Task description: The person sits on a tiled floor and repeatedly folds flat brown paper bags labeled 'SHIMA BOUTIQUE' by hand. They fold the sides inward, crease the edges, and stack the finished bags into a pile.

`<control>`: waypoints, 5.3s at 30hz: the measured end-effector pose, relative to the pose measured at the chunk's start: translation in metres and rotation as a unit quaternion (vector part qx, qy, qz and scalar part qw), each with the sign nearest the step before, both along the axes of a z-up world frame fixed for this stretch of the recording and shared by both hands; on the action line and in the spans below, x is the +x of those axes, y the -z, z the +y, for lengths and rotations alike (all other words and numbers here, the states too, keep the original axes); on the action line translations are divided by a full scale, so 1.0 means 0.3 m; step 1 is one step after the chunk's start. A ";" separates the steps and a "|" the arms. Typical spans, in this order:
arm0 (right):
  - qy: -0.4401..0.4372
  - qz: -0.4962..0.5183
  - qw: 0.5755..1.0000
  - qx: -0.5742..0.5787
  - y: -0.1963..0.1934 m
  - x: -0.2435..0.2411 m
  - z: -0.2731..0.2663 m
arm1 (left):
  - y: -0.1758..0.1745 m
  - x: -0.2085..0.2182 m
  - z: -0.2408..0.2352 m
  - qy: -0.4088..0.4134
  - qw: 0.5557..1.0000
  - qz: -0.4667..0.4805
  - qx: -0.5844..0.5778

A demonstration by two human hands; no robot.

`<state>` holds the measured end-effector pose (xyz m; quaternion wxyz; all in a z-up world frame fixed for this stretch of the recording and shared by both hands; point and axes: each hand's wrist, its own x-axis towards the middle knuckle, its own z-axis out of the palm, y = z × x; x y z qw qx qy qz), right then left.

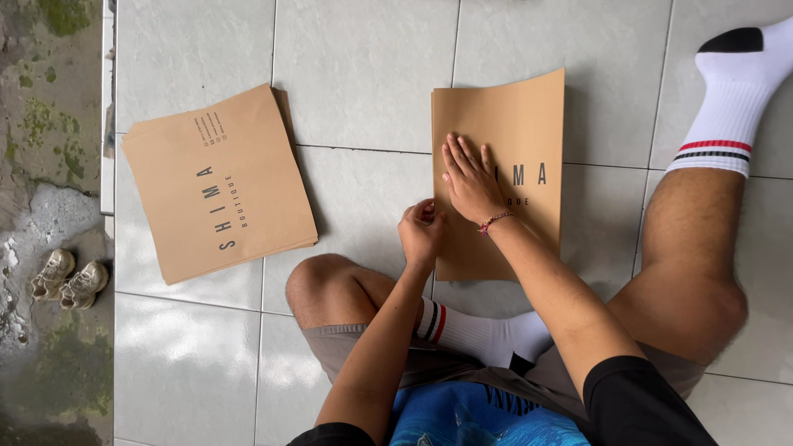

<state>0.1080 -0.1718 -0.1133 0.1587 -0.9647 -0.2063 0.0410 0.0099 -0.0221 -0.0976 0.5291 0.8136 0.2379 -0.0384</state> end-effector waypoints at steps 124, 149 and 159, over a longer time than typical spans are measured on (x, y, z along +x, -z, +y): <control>0.337 0.189 0.819 0.425 -0.054 -0.235 -0.635 | 0.159 0.208 0.319 0.052 0.978 0.136 0.152; 0.366 0.410 0.585 0.597 -0.607 -0.153 -0.572 | 0.086 0.262 0.432 -0.011 0.976 0.091 -0.195; 0.039 0.107 0.867 0.485 -0.833 -0.273 -0.493 | -0.933 0.169 0.155 0.491 0.835 -0.090 0.230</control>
